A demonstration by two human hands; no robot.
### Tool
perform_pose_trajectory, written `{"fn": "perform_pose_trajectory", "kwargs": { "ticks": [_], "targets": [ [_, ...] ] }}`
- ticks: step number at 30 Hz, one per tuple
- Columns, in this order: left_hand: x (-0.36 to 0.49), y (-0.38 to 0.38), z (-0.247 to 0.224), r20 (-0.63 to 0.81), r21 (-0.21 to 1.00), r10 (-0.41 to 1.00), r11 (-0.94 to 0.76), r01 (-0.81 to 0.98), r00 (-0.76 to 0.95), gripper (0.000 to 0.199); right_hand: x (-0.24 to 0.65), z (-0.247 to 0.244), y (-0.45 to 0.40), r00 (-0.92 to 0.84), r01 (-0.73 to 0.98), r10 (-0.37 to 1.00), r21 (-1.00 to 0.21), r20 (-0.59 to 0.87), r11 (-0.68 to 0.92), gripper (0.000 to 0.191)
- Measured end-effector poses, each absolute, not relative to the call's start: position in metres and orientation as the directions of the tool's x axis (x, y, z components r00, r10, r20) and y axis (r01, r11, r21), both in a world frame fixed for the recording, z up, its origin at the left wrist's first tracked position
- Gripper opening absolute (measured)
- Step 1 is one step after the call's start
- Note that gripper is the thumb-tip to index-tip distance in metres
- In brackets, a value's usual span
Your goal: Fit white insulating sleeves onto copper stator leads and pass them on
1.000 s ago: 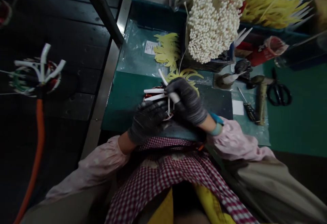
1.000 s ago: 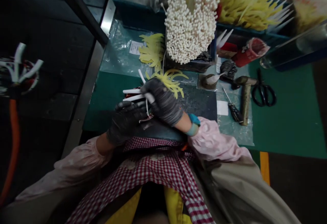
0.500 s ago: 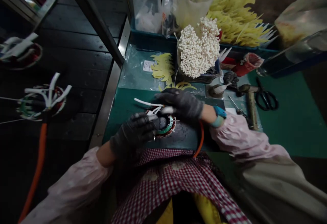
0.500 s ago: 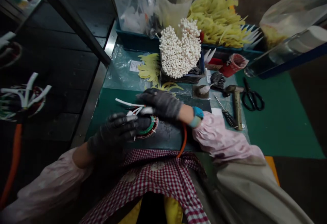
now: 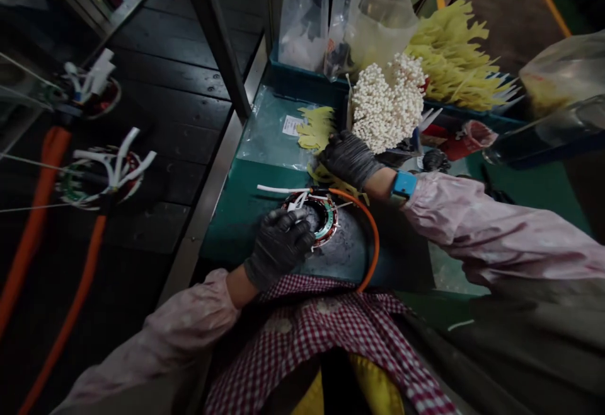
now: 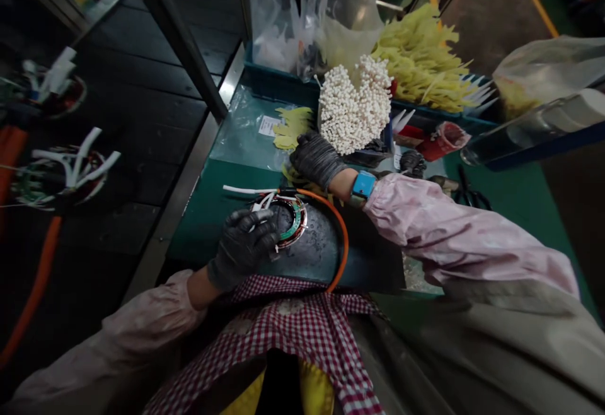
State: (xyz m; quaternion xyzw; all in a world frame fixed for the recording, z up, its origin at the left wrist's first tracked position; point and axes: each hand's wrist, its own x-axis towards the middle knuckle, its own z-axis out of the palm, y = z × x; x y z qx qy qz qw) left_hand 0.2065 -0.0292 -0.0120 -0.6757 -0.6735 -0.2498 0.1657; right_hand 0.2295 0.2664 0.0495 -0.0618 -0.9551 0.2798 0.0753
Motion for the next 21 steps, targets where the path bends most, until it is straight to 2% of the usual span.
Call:
{"fn": "perform_pose_trajectory", "kwargs": {
  "ticks": [4, 6, 8, 15, 19, 21],
  "targets": [
    [0.207, -0.03, -0.015, 0.526, 0.146, 0.849, -0.027, 0.989, -0.055, 0.021, 0.238, 0.075, 0.263, -0.987, 0.087, 0.128, -0.339, 0.098, 0.937, 0.02],
    [0.207, -0.03, -0.015, 0.519, 0.15, 0.853, -0.022, 0.988, -0.06, 0.023, 0.242, 0.085, 0.263, -0.988, 0.092, 0.112, -0.184, 0.105, 0.979, 0.024],
    [0.207, -0.029, -0.014, 0.507, 0.143, 0.86, -0.015, 0.99, -0.06, 0.026, 0.247, 0.091, 0.265, -0.987, 0.1, 0.111, -0.097, 0.115, 0.99, 0.028],
    [0.204, -0.027, -0.015, 0.56, 0.082, 0.828, -0.002, 0.997, -0.044, 0.019, 0.275, 0.105, 0.266, -0.913, 0.035, 0.161, -0.32, 0.376, 0.947, 0.03],
    [0.201, -0.025, -0.014, 0.619, 0.068, 0.784, -0.002, 0.998, -0.04, 0.016, 0.293, 0.114, 0.254, -0.8, -0.008, 0.268, -0.456, 0.537, 0.89, 0.049],
    [0.201, -0.025, -0.013, 0.623, 0.072, 0.781, 0.001, 0.997, -0.046, 0.016, 0.302, 0.115, 0.251, -0.766, -0.002, 0.333, -0.52, 0.55, 0.854, 0.055]
  ]
}}
